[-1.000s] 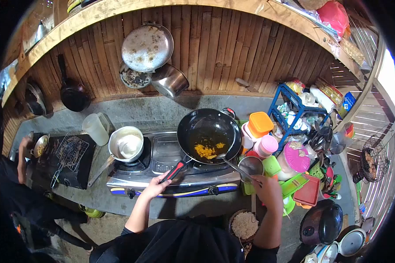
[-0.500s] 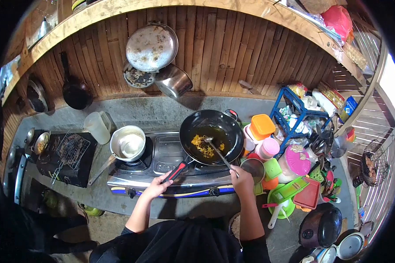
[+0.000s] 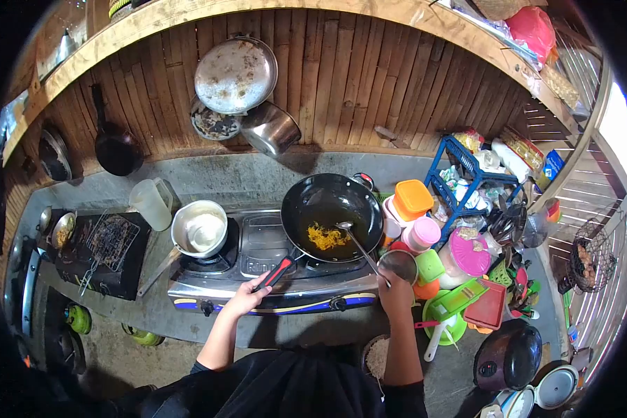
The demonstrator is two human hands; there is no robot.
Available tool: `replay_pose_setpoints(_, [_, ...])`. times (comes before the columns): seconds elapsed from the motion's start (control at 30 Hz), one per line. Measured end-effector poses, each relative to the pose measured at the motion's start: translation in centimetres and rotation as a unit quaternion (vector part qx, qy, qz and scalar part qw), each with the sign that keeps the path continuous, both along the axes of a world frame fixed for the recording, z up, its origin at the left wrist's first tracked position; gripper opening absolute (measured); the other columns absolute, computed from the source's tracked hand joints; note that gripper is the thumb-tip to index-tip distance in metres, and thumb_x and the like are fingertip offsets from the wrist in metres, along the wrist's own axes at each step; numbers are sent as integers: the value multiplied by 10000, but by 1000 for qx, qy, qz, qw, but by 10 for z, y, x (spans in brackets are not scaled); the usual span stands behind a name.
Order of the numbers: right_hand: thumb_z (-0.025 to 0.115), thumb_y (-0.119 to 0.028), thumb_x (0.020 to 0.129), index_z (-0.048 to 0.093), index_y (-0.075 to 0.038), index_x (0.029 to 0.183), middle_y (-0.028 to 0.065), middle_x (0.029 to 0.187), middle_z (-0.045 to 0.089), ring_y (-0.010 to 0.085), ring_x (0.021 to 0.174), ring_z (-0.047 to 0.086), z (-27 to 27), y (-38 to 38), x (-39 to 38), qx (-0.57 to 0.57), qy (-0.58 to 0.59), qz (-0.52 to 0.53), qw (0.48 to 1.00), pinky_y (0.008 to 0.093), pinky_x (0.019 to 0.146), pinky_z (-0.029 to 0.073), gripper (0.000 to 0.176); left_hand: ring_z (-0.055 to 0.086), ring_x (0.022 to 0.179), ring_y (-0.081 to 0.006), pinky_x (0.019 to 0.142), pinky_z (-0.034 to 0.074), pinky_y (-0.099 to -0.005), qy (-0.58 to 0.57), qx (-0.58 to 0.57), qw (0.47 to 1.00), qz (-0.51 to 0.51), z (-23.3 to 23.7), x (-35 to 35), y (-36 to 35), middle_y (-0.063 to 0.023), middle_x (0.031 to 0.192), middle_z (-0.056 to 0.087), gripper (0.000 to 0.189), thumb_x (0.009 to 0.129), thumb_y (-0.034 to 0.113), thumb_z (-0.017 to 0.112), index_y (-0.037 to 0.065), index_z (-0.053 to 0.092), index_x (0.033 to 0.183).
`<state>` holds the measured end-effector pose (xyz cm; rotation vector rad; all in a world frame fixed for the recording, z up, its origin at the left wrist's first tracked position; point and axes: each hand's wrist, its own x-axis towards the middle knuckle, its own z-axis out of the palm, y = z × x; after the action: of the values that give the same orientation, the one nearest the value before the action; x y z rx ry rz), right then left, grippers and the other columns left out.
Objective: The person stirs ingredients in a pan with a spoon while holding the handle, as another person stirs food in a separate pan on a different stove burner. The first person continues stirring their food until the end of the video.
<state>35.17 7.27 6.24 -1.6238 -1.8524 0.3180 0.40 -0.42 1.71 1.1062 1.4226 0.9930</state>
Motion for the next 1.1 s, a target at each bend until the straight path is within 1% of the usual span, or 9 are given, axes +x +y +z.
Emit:
replay_pose_setpoints(0.1, [615, -148, 807, 651, -47, 1009, 164, 918, 659, 310, 859, 639, 16, -14, 10, -58, -4, -14, 998, 358, 759, 489, 229, 463, 1128, -136, 986, 308, -245, -8, 12, 1000, -2, -5, -1, 1, -73, 1235, 534, 483, 863, 135, 601, 72, 451, 1318])
replay_pose_setpoints(0.2, [619, -152, 805, 652, -44, 1008, 166, 918, 660, 305, 857, 643, 31, -29, 17, -59, -8, -16, 998, 352, 760, 487, 233, 459, 1148, -147, 995, 302, -250, -4, 12, 1000, -3, -8, -2, 1, -88, 1252, 527, 484, 863, 139, 601, 70, 450, 1317])
replay_pose_setpoints(0.33, [627, -197, 797, 673, -116, 1001, 155, 888, 659, 306, 795, 645, 33, -36, 29, -16, -8, 22, 1000, 371, 703, 498, 224, 455, 1158, -154, 998, 301, -254, 4, 17, 1000, -5, -7, -1, 1, -99, 1257, 526, 489, 862, 144, 603, 70, 446, 1319])
replay_pose_setpoints(0.43, [627, -191, 797, 677, -105, 991, 150, 889, 664, 298, 793, 649, 58, -48, 24, -65, -13, 15, 998, 370, 716, 497, 219, 455, 1153, -147, 998, 299, -254, 8, 20, 1000, -5, -8, -2, 1, -91, 1246, 533, 489, 863, 147, 604, 66, 446, 1319])
replay_pose_setpoints(0.5, [628, -147, 794, 662, -41, 988, 160, 852, 667, 264, 760, 653, 74, -53, 18, -123, -35, -12, 992, 339, 690, 491, 223, 456, 1147, -140, 998, 296, -252, 0, 8, 1000, -3, -5, -1, 1, -84, 1233, 541, 487, 864, 150, 604, 60, 447, 1316])
replay_pose_setpoints(0.6, [639, -148, 784, 667, -45, 985, 157, 824, 667, 244, 723, 651, 67, -52, 28, -71, -5, 18, 997, 334, 660, 489, 227, 458, 1139, -134, 995, 296, -251, -2, 6, 1000, -4, -6, -1, 1, -78, 1221, 548, 483, 865, 153, 603, 63, 450, 1315])
replay_pose_setpoints(0.93, [637, -143, 786, 662, -43, 990, 150, 831, 668, 240, 732, 649, 46, -38, 24, -70, -3, 9, 998, 328, 676, 488, 229, 444, 1166, -143, 1003, 288, -251, 10, 0, 1000, -9, 6, 0, -1, -94, 1256, 525, 499, 865, 150, 602, 68, 433, 1328])
replay_pose_setpoints(1.03, [641, -193, 789, 679, -91, 956, 166, 830, 657, 309, 753, 646, 31, -30, 15, -46, -4, 12, 999, 368, 671, 499, 199, 446, 1164, -144, 1002, 290, -252, 6, 3, 1000, -14, 3, -1, 0, -95, 1259, 523, 505, 865, 152, 601, 72, 427, 1333])
replay_pose_setpoints(1.1, [626, -155, 800, 656, -49, 1001, 157, 845, 666, 248, 763, 654, 25, -25, 8, -57, 4, 17, 998, 329, 687, 489, 229, 446, 1164, -143, 1001, 293, -253, 0, 4, 1000, -18, 0, -3, 0, -95, 1260, 521, 508, 867, 153, 600, 74, 423, 1336])
